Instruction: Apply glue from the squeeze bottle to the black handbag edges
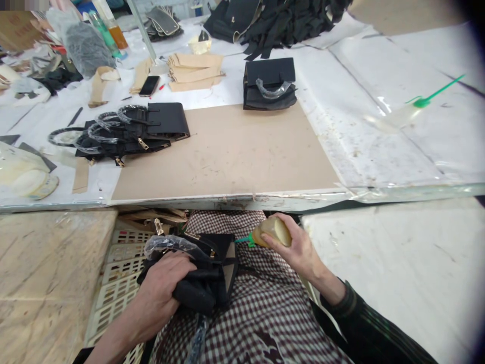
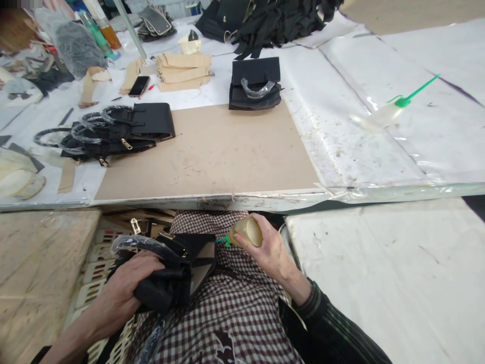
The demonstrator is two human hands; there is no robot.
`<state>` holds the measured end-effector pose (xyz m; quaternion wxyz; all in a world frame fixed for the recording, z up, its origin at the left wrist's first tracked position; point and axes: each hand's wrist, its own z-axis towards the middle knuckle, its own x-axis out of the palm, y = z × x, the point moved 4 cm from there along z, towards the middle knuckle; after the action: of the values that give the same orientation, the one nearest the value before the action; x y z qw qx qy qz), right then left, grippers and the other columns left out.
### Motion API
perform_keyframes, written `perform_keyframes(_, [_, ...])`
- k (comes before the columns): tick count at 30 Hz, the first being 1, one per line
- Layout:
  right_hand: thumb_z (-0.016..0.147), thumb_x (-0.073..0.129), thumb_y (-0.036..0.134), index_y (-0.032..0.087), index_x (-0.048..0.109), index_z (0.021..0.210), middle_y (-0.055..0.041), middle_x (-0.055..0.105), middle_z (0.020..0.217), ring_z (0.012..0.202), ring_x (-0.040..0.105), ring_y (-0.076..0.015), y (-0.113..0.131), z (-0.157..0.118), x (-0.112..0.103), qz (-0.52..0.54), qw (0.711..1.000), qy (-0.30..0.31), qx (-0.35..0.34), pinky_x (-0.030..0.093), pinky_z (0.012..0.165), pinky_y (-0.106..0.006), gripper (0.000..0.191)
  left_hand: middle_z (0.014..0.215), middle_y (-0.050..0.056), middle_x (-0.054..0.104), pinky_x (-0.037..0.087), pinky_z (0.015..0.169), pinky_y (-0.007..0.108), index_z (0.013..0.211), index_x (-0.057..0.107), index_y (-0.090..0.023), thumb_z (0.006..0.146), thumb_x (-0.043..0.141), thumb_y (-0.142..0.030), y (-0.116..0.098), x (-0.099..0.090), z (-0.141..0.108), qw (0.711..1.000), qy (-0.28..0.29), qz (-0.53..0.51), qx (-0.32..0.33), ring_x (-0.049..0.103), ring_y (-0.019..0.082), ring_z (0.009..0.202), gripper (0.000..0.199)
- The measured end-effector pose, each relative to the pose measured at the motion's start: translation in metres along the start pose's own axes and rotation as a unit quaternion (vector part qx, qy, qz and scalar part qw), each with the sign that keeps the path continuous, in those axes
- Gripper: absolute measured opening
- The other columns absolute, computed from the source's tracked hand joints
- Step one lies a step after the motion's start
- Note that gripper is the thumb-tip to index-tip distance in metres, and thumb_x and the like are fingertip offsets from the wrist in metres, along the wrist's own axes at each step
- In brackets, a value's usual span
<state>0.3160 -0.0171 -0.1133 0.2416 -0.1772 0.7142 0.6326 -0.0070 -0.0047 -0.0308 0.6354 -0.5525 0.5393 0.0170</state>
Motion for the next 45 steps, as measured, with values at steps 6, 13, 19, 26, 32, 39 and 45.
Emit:
perform_keyframes(6, [0.09, 0.068, 0.056, 0.022, 0.057, 0.122, -0.0074, 0.072, 0.11, 0.095, 0.069, -0.0271, 0.001, -0.005, 0.003, -0.007, 0.999, 0.028, -0.034, 0.057, 0.085, -0.04, 0.048, 0.099, 0.007, 0.073, 0.049, 0.087, 0.04, 0.1, 0.066, -0.02, 0.092, 0.045, -0.012, -0.006, 0.0, 0.002, 1.0, 0.007, 0.026, 0.007, 0.065, 0.024, 0.094, 0.024])
perform_keyframes(13, [0.088, 0.067, 0.058, 0.022, 0.061, 0.118, -0.005, 0.072, 0.099, 0.088, 0.068, -0.026, -0.003, 0.001, -0.007, 0.036, 0.996, 0.039, 0.072, 0.055, 0.078, -0.038, 0.047, 0.102, 0.007, 0.074, 0.049, 0.092, 0.04, 0.104, 0.067, -0.022, 0.091, 0.044, -0.011, -0.005, 0.005, -0.007, 0.999, -0.003, 0.038, 0.018, 0.067, 0.025, 0.1, 0.028])
perform_keyframes(19, [0.088, 0.065, 0.06, 0.021, 0.062, 0.116, -0.0053, 0.071, 0.089, 0.077, 0.068, -0.0245, 0.003, -0.001, -0.004, 0.048, 0.989, 0.058, 0.131, 0.052, 0.061, -0.033, 0.049, 0.111, 0.006, 0.077, 0.054, 0.088, 0.036, 0.11, 0.067, -0.026, 0.083, 0.047, -0.011, 0.005, 0.019, -0.032, 0.995, -0.023, 0.092, 0.011, 0.071, 0.025, 0.104, 0.037])
perform_keyframes(26, [0.089, 0.065, 0.059, 0.022, 0.06, 0.116, -0.0021, 0.069, 0.08, 0.053, 0.06, -0.0162, -0.002, -0.005, 0.005, 0.093, 0.969, 0.136, 0.184, 0.045, 0.044, -0.027, 0.045, 0.11, 0.008, 0.078, 0.058, 0.081, 0.035, 0.112, 0.065, -0.024, 0.075, 0.045, -0.007, 0.001, 0.028, -0.038, 0.986, -0.037, 0.157, 0.045, 0.075, 0.025, 0.097, 0.045])
perform_keyframes(32, [0.089, 0.068, 0.058, 0.021, 0.061, 0.102, 0.0029, 0.059, 0.068, 0.047, 0.052, -0.0121, 0.0, -0.013, 0.007, 0.228, 0.928, 0.198, 0.219, 0.041, 0.039, -0.023, 0.04, 0.106, 0.008, 0.079, 0.059, 0.078, 0.035, 0.11, 0.064, -0.023, 0.076, 0.045, -0.006, -0.005, 0.025, -0.031, 0.986, -0.029, 0.149, 0.064, 0.076, 0.025, 0.094, 0.043])
perform_keyframes(39, [0.091, 0.068, 0.055, 0.019, 0.065, 0.101, 0.0012, 0.06, 0.074, 0.05, 0.048, -0.0096, 0.016, -0.033, 0.006, 0.319, 0.896, 0.208, 0.23, 0.037, 0.038, -0.019, 0.038, 0.103, 0.008, 0.079, 0.057, 0.072, 0.037, 0.106, 0.066, -0.022, 0.075, 0.046, -0.006, -0.005, 0.022, -0.027, 0.989, -0.017, 0.138, 0.05, 0.076, 0.027, 0.09, 0.04])
perform_keyframes(45, [0.091, 0.068, 0.054, 0.019, 0.065, 0.103, 0.0013, 0.058, 0.075, 0.049, 0.048, -0.0087, 0.035, -0.048, 0.002, 0.36, 0.879, 0.215, 0.229, 0.037, 0.037, -0.018, 0.037, 0.103, 0.008, 0.079, 0.055, 0.079, 0.036, 0.105, 0.068, -0.021, 0.079, 0.046, -0.007, -0.01, 0.017, -0.026, 0.993, -0.018, 0.109, 0.035, 0.075, 0.025, 0.093, 0.037])
